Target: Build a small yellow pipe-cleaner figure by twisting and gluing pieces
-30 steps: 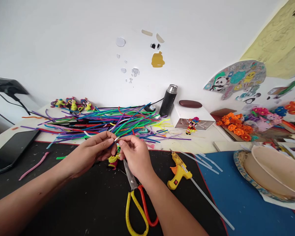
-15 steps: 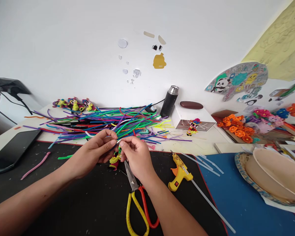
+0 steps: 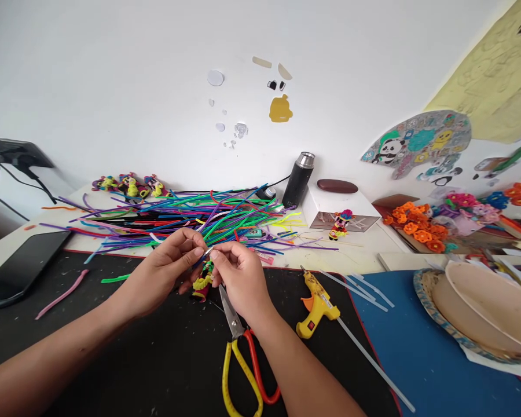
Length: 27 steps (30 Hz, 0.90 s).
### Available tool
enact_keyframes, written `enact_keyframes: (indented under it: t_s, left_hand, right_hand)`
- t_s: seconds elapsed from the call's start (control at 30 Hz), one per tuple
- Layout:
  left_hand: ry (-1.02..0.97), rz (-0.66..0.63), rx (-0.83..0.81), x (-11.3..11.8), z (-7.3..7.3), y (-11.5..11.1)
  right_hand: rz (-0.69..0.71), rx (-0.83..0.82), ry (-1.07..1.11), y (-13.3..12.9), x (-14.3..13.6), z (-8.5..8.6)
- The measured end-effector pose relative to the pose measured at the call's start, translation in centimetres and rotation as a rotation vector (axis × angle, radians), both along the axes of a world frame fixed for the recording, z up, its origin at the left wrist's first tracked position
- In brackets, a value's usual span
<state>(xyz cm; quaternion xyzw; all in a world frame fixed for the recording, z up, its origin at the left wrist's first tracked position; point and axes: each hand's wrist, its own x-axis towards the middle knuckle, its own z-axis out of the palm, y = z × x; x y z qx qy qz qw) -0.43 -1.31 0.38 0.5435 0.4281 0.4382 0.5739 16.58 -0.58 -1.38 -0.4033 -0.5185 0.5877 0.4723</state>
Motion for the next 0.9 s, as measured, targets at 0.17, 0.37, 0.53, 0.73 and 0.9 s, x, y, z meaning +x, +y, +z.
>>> enact_keyframes:
  t_s: [0.17, 0.37, 0.53, 0.73, 0.9]
  left_hand:
    - [0.031, 0.014, -0.001, 0.03, -0.54, -0.01]
    - [-0.023, 0.021, -0.038, 0.12, -0.56, -0.15]
    - [0.033, -0.024, -0.003, 0.07, -0.18, -0.29]
    - [0.063, 0.033, 0.059, 0.21, -0.06, -0.31]
    - [0.116, 0.058, 0.110, 0.29, 0.04, -0.56]
  right_hand:
    - [-0.002, 0.003, -0.011, -0.06, 0.00, 0.05]
    - [0.003, 0.011, -0.014, -0.04, -0.03, -0.09]
    - [-0.004, 0.007, -0.001, 0.03, 0.01, -0.17]
    - [-0.006, 0.011, -0.012, -0.07, 0.05, 0.17]
    - [-0.005, 0.013, -0.008, -0.07, 0.04, 0.30]
